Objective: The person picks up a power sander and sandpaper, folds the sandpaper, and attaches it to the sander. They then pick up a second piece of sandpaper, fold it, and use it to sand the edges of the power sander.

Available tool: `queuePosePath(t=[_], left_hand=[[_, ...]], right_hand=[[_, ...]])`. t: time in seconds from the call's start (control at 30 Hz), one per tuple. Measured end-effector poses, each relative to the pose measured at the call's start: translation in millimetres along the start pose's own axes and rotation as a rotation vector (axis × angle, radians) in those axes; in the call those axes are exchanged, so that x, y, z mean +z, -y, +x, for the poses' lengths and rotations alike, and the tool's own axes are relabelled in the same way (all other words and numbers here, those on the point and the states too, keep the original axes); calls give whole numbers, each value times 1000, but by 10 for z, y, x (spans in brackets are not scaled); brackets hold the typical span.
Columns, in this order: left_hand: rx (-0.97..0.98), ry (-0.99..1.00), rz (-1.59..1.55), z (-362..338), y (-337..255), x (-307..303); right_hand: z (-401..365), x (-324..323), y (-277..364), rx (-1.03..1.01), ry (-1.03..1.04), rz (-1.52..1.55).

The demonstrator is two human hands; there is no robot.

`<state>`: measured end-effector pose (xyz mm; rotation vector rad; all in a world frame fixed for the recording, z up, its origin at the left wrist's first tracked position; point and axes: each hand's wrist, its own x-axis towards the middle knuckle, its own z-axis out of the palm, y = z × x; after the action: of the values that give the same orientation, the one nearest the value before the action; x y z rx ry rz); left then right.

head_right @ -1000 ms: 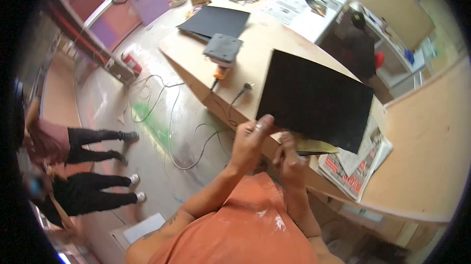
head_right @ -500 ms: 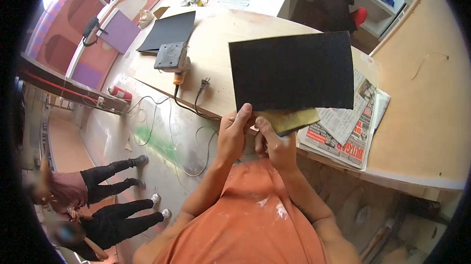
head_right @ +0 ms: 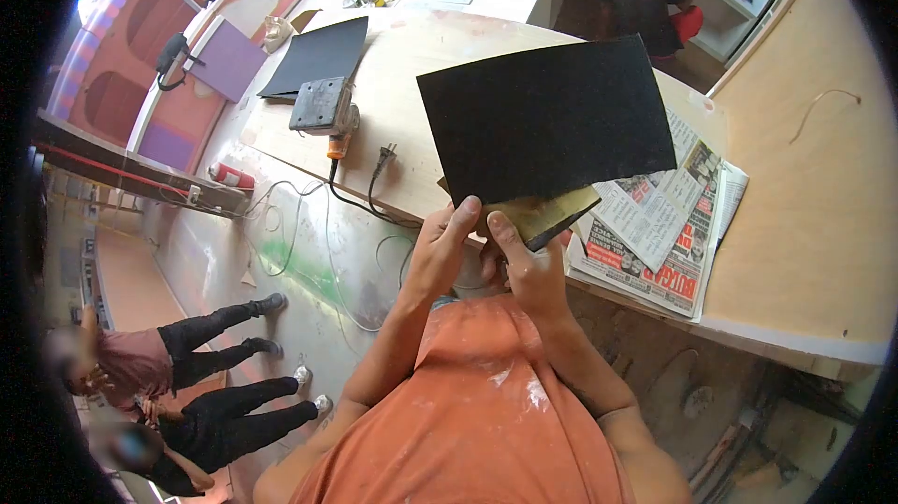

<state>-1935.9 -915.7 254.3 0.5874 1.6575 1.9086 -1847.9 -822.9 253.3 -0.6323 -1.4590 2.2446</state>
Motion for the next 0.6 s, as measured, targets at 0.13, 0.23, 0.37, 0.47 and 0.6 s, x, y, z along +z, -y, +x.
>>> queuePosePath(t=[0.13, 0.23, 0.37, 0.47, 0.6], left_hand=[[-105, -4, -196, 12, 184, -79], [-243, 25, -489, -14, 111, -43], [-304, 49, -776, 4, 155, -9], [-267, 39, -724, 10, 83, 17], [-247, 21, -699, 34, 4, 12]], right_hand=[[16, 21, -1, -15, -18, 13], [13, 72, 12, 19, -11, 70], [35, 68, 72, 32, -25, 10], [109, 19, 86, 58, -7, -44], [121, 50, -24, 33, 8, -38]])
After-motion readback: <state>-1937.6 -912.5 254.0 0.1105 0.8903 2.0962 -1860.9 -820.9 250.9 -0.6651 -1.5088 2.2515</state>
